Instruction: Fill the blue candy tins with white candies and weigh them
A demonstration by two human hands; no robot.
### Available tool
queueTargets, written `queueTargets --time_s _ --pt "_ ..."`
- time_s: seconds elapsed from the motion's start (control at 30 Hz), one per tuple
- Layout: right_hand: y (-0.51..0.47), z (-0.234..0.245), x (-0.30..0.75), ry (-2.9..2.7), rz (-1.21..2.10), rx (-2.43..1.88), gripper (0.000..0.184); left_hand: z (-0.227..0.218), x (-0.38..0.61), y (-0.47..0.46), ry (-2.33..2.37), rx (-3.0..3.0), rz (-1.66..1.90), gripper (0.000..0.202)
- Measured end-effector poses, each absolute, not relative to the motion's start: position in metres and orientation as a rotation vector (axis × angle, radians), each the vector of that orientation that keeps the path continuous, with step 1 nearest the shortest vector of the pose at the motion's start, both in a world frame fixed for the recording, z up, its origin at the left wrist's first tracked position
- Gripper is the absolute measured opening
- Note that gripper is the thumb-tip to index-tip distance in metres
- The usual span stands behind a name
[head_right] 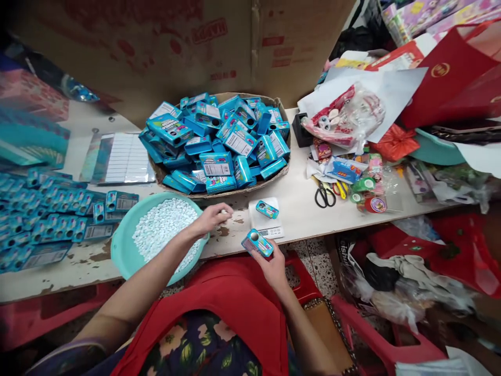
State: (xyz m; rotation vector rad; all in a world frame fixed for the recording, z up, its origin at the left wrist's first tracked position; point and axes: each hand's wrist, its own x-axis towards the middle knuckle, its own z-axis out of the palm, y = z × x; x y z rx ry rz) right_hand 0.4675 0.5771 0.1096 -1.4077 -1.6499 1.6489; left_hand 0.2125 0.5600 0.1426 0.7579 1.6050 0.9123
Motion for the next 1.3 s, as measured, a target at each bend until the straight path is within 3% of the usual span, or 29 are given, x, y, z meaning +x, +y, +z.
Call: queueTargets --time_s 0.1,0.2,0.37,0.57,0.7,0.87,1.1,1.3 --pt "0.585 0.107 0.491 -1.568 1.575 -1.493 0.046 0.142 0.246 0.614 1.723 1.182 0.685 0.014" --pt "0.591 0.102 0.513 -1.474 1.522 -1.558 0.046 0.140 0.265 0.644 1.823 1.555 0.449 0.019" --pt "0.596 0.084 0.535 -1.354 1.488 -1.601 0.046 0.132 0.271 0.658 1.830 1.736 0.258 0.025" --pt "0.605 0.079 0.537 -1.283 1.512 -1.601 0.048 0.128 0.266 0.661 1.839 1.678 0.360 0.022" --pt "0.608 0.084 0.536 -1.301 1.501 -1.582 0.048 0.126 0.259 0.659 1.767 1.357 0.639 0.013" --pt "0.607 0.081 0.538 -1.321 1.497 -1.626 0.048 0.121 0.252 0.638 1.677 0.908 0.855 0.031" --pt "0.613 0.081 0.538 -1.350 1.421 -1.685 0.053 0.120 0.274 0.631 1.957 1.572 0.148 0.023" --pt "0.623 0.092 0.539 -1.391 1.301 -1.721 0.051 0.138 0.265 0.619 2.007 1.710 0.094 0.025"
